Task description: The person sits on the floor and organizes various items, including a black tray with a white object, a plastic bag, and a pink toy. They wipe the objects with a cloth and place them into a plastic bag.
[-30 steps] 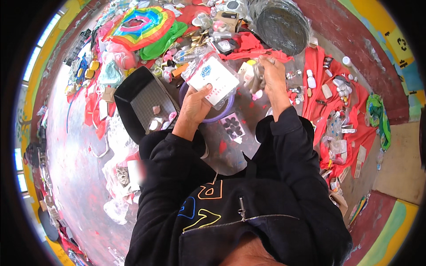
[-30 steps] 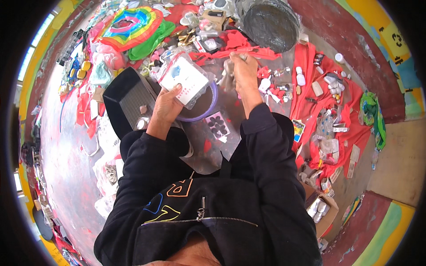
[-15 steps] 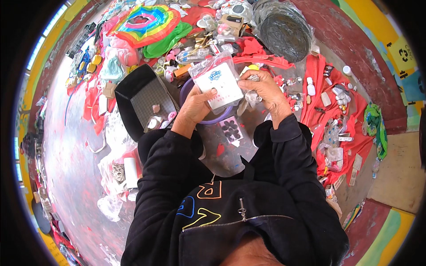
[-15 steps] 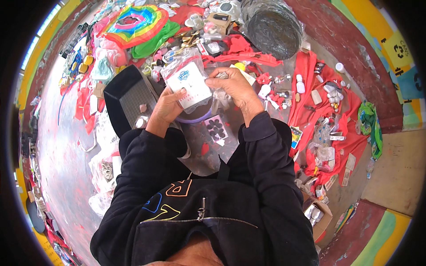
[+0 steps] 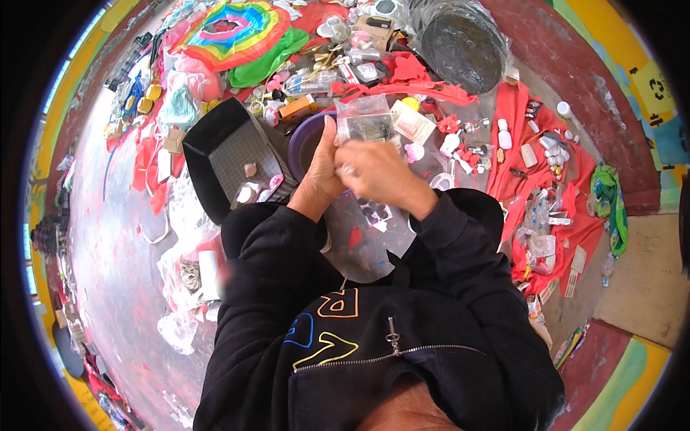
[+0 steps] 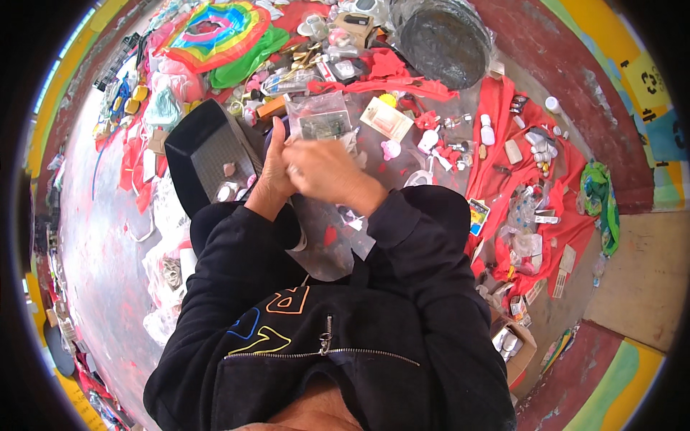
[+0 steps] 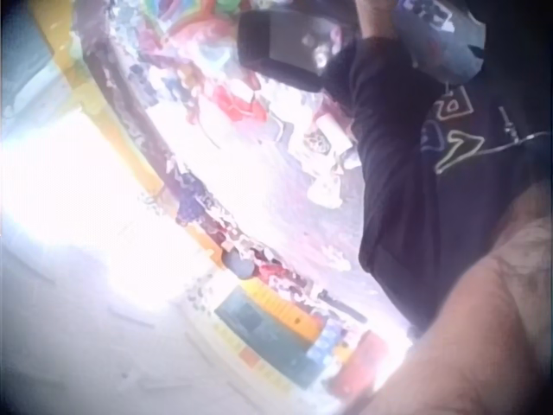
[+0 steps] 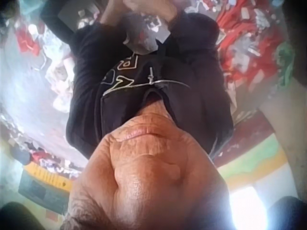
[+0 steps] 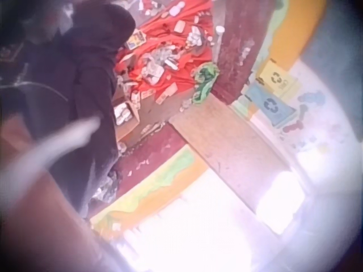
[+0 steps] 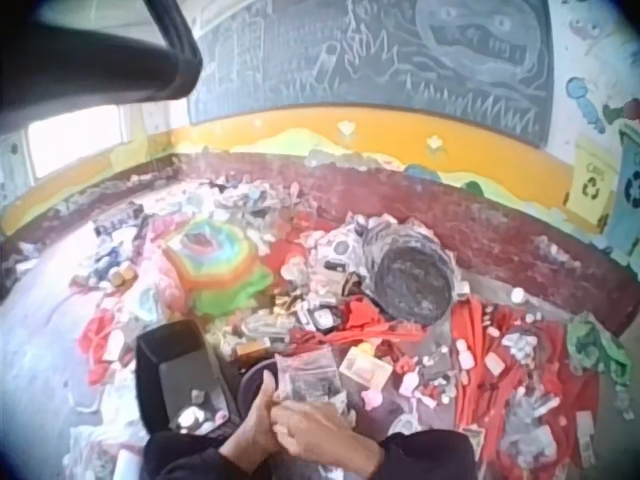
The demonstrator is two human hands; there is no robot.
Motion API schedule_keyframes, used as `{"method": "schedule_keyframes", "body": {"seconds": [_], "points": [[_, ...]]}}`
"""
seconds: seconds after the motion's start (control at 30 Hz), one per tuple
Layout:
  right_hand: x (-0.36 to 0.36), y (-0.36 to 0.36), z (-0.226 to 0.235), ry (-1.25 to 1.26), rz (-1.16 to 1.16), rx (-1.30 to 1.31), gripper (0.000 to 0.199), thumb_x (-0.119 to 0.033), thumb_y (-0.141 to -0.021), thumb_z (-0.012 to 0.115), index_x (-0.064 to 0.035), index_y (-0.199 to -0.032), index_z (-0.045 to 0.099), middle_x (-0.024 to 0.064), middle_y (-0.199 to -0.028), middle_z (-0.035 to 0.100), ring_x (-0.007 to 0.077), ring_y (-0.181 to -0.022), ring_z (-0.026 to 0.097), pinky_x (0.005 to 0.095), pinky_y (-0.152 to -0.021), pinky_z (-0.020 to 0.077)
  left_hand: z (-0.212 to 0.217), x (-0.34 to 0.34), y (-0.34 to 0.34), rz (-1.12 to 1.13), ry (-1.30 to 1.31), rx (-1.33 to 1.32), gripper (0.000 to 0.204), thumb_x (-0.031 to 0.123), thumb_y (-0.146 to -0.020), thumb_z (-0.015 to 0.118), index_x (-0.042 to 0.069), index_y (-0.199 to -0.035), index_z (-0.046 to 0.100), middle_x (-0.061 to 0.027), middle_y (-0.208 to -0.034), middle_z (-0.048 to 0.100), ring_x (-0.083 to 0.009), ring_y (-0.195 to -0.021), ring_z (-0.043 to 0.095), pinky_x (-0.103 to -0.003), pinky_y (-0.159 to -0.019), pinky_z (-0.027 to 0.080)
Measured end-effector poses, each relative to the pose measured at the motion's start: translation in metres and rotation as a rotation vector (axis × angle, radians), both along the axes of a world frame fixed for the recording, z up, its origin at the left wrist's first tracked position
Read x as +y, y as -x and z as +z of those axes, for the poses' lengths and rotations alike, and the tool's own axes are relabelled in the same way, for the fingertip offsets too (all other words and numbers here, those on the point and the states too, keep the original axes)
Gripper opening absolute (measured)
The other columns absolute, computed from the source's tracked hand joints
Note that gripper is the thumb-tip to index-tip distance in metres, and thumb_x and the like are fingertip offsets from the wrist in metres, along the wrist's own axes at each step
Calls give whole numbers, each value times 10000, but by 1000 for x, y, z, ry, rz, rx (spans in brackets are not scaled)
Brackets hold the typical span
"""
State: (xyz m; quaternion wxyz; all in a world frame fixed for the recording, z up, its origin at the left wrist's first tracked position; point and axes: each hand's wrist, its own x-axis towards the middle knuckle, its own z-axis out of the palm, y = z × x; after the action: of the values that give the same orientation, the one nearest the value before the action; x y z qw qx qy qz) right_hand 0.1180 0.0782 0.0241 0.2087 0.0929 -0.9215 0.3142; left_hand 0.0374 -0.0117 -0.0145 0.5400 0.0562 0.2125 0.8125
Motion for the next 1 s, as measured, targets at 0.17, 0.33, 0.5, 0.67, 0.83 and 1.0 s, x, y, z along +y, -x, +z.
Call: {"method": "schedule_keyframes", "body": {"seconds": [0.17, 0.33, 0.5, 0.67, 0.83, 1.0], "points": [[3, -6, 7, 350, 210, -187, 71, -97, -719, 606, -35, -743, 582, 84, -717, 590, 205, -639, 587, 287, -586, 448, -14, -8, 9, -72, 143, -18, 543, 487, -880, 381, 65, -1220, 418, -113, -1148, 522, -253, -1033, 523, -403, -885, 420], [66, -12, 26, 1340, 4, 139, 83, -21, -827, 483, -30, -845, 563, 43, -748, 573, 113, -651, 559, 245, -576, 464, 8, -1, 3, -106, -73, -12, 510, 456, -907, 311, 98, -1267, 360, -132, -1213, 466, -295, -1088, 483, -486, -876, 420], [41, -4, 17, 936, -38, 29, 203, -37, -737, 593, -76, -929, 539, 47, -865, 571, 175, -770, 579, 294, -687, 481, 4, 3, -1, -115, 29, 23, 522, 474, -913, 258, 103, -1264, 364, -119, -1202, 483, -290, -1039, 524, -487, -867, 429], [33, 9, -4, 94, -236, 196, 220, -26, -678, 581, -49, -892, 539, 114, -869, 557, 290, -786, 554, 379, -701, 456, -11, 0, 0, -85, 59, 62, 544, 477, -913, 246, 62, -1241, 371, -106, -1165, 504, -269, -1050, 522, -438, -891, 420], [92, 8, -13, 370, -698, 140, 178, -49, -749, 560, -64, -925, 579, 68, -782, 582, 190, -665, 583, 315, -625, 471, 16, -4, -4, -131, -19, 314, 576, 474, -911, 257, 42, -1286, 320, -136, -1194, 481, -295, -1059, 511, -457, -893, 418], [45, 3, 8, 649, -241, 111, 165, -65, -763, 553, -63, -927, 562, 39, -825, 578, 111, -736, 570, 272, -615, 464, 8, -3, -4, -187, -19, 75, 525, 460, -917, 254, 76, -1256, 370, -102, -1188, 493, -267, -1046, 522, -456, -867, 437]]}}
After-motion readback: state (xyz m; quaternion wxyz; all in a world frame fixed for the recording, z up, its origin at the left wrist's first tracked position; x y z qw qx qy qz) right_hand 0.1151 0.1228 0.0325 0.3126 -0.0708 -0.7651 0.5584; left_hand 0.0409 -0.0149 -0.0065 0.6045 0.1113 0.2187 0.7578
